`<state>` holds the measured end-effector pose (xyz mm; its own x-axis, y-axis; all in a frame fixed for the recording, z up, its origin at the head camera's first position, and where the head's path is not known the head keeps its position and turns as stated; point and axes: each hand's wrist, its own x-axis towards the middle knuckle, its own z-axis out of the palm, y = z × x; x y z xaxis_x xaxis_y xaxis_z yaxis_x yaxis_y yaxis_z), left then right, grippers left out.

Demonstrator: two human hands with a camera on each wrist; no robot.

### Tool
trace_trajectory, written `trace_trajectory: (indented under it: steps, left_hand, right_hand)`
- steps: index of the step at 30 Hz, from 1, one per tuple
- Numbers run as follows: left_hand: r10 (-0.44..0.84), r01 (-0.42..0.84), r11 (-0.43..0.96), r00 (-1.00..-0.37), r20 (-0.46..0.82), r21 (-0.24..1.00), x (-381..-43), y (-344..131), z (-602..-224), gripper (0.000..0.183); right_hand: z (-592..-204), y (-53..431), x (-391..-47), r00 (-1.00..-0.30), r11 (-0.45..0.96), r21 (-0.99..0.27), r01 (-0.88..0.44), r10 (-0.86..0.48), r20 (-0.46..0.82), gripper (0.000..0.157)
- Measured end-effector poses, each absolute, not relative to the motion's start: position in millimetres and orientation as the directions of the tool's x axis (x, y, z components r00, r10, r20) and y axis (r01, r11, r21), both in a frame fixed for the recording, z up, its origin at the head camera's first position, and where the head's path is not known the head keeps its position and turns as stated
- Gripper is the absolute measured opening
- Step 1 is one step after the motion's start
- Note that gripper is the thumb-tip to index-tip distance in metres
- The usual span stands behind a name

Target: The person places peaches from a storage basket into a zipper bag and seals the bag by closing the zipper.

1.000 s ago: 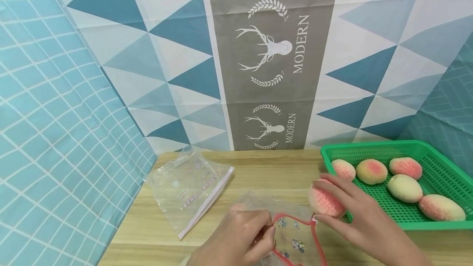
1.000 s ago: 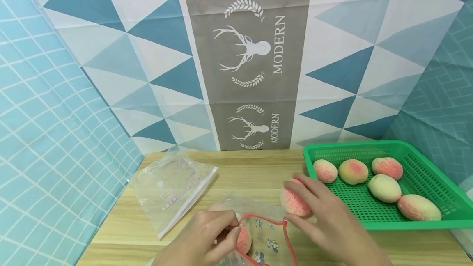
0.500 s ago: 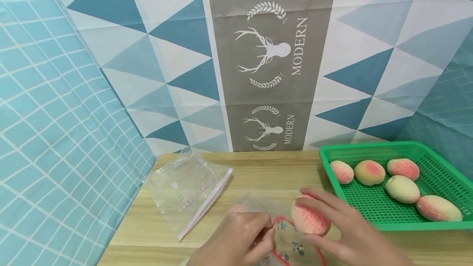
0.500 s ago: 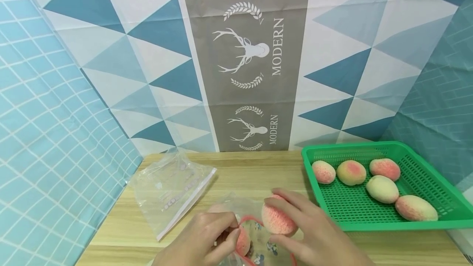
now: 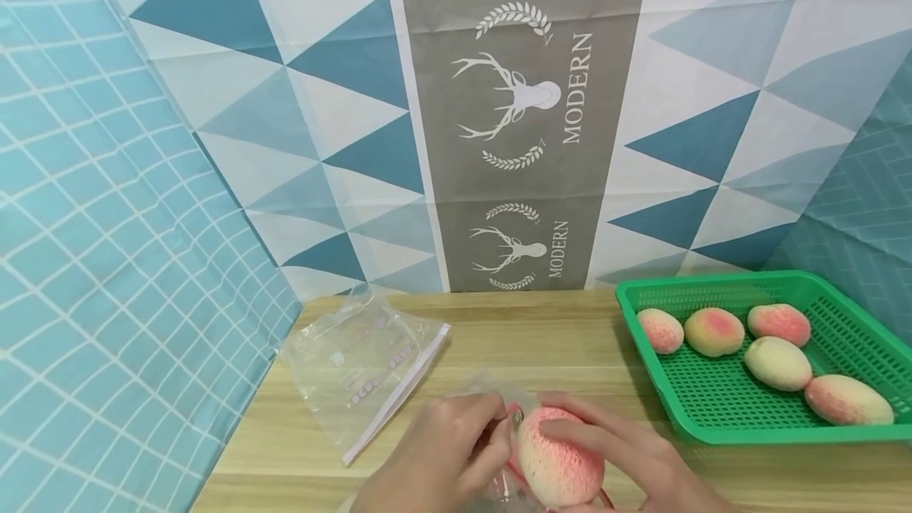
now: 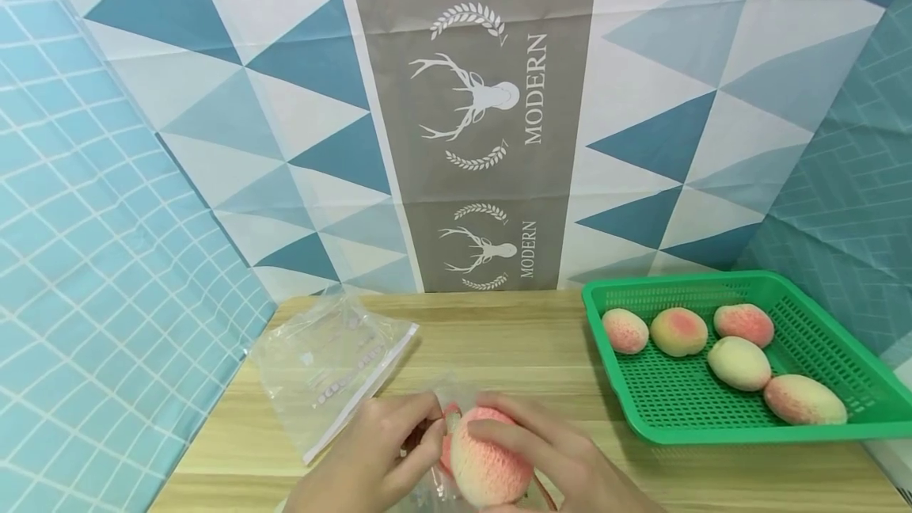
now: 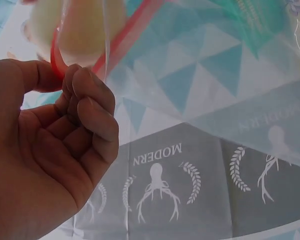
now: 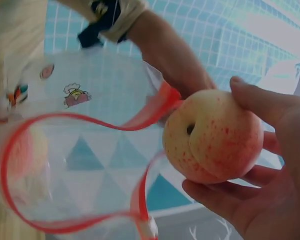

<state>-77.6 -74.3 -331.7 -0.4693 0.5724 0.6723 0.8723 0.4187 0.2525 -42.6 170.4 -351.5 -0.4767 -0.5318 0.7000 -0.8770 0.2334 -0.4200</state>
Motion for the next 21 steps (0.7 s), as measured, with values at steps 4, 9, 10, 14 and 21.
trace_trajectory:
  steps: [4,9,10,14,21]
  left_hand:
    - [0.586,0.884,0.399,-0.449,0.675,0.243,-78.9,-74.0,-329.9,0.024]
    - [0.59,0.88,0.405,-0.458,0.665,0.247,-79.1,-74.9,-329.1,0.024]
    - [0.587,0.877,0.412,-0.462,0.664,0.246,-78.9,-75.3,-329.0,0.024]
    - [0.585,0.869,0.431,-0.474,0.658,0.243,-78.9,-76.5,-329.3,0.024]
    - [0.59,0.88,0.431,-0.441,0.676,0.199,-82.1,-75.1,-332.5,0.024]
  right_hand:
    - [-353.8,169.7,-43.2,-0.454,0.16,-0.453,-0.877,-0.585,0.672,0.067]
    - [-354.8,171.6,-45.5,-0.536,0.251,-0.51,-0.823,-0.641,0.549,0.071]
    - [-354.6,172.0,-45.5,-0.572,0.287,-0.539,-0.792,-0.658,0.49,0.071]
    - [-355.5,172.2,-46.5,-0.657,0.446,-0.537,-0.716,-0.69,0.303,0.065]
    - [-359.4,167.7,-47.4,-0.733,0.535,-0.55,-0.641,-0.641,0.23,0.07]
